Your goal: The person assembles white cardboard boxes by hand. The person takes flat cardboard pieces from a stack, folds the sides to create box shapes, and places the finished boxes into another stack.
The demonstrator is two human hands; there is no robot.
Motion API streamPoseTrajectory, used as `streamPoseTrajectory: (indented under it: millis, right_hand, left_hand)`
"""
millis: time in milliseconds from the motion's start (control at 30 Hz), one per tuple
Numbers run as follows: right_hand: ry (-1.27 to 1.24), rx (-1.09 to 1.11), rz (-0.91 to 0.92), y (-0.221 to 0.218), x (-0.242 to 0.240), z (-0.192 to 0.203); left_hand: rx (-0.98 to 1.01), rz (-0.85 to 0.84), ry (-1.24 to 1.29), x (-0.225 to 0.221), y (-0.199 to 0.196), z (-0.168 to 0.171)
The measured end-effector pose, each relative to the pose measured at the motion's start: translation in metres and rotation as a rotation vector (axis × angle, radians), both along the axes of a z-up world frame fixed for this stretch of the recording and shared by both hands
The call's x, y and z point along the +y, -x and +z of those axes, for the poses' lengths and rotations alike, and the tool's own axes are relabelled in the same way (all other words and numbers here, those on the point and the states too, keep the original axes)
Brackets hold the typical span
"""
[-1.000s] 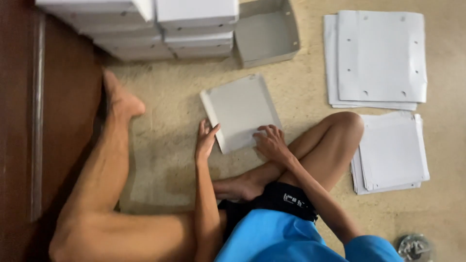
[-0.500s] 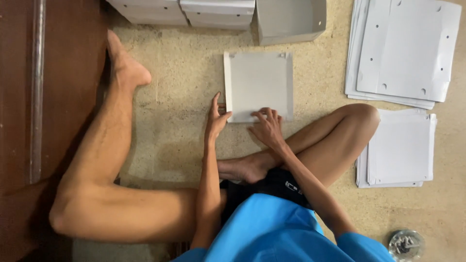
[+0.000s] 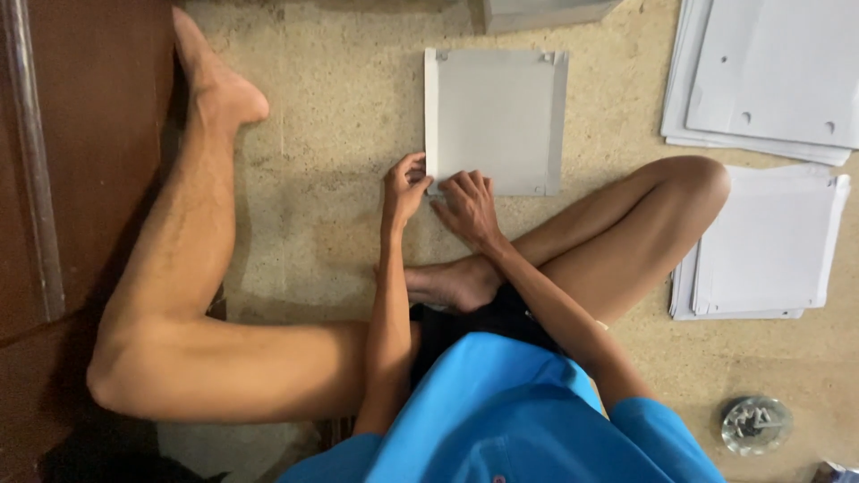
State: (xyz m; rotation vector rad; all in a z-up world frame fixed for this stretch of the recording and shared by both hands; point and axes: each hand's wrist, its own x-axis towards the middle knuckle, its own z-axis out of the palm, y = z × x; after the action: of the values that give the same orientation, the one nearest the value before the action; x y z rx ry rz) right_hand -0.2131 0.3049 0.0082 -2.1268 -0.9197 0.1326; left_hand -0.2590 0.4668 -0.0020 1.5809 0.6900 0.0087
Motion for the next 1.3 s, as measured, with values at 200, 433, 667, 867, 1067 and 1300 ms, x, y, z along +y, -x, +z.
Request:
streamPoseTrajectory:
  millis: [200,433,667,867,1067,1300]
  right_hand:
    - [-0.067,-0.021,-0.025,-0.003,-0.004,-0.008]
    - [-0.128,-0.111,-0.016,-0.007,-0.005,-0.009]
    - [-0.152,-0.153,0.008,-0.009,-0.006,-0.009]
    - [-0.193,-0.187,0.043,-0.011,-0.008,-0.007]
    - [-0.214,-0.173,0.258,-0.010,-0.021,0.001]
    - [-0.230,-0.222,0.429,-0.013,-0.033,0.053]
  left_hand:
    - [-0.082,0.024,0.067,0.000,0.002,-0.002]
    - [-0.083,0.040,0.103,0.003,0.001,-0.002]
    - [-0.103,0.028,0.087,0.002,0.000,0.006]
    - [-0.059,-0.092,0.065,0.003,0.003,0.049]
    - [0.016,-0.195,-0.174,-0.008,0.026,0.052]
    - [0.029,-0.201,-0.334,-0.032,0.051,0.085]
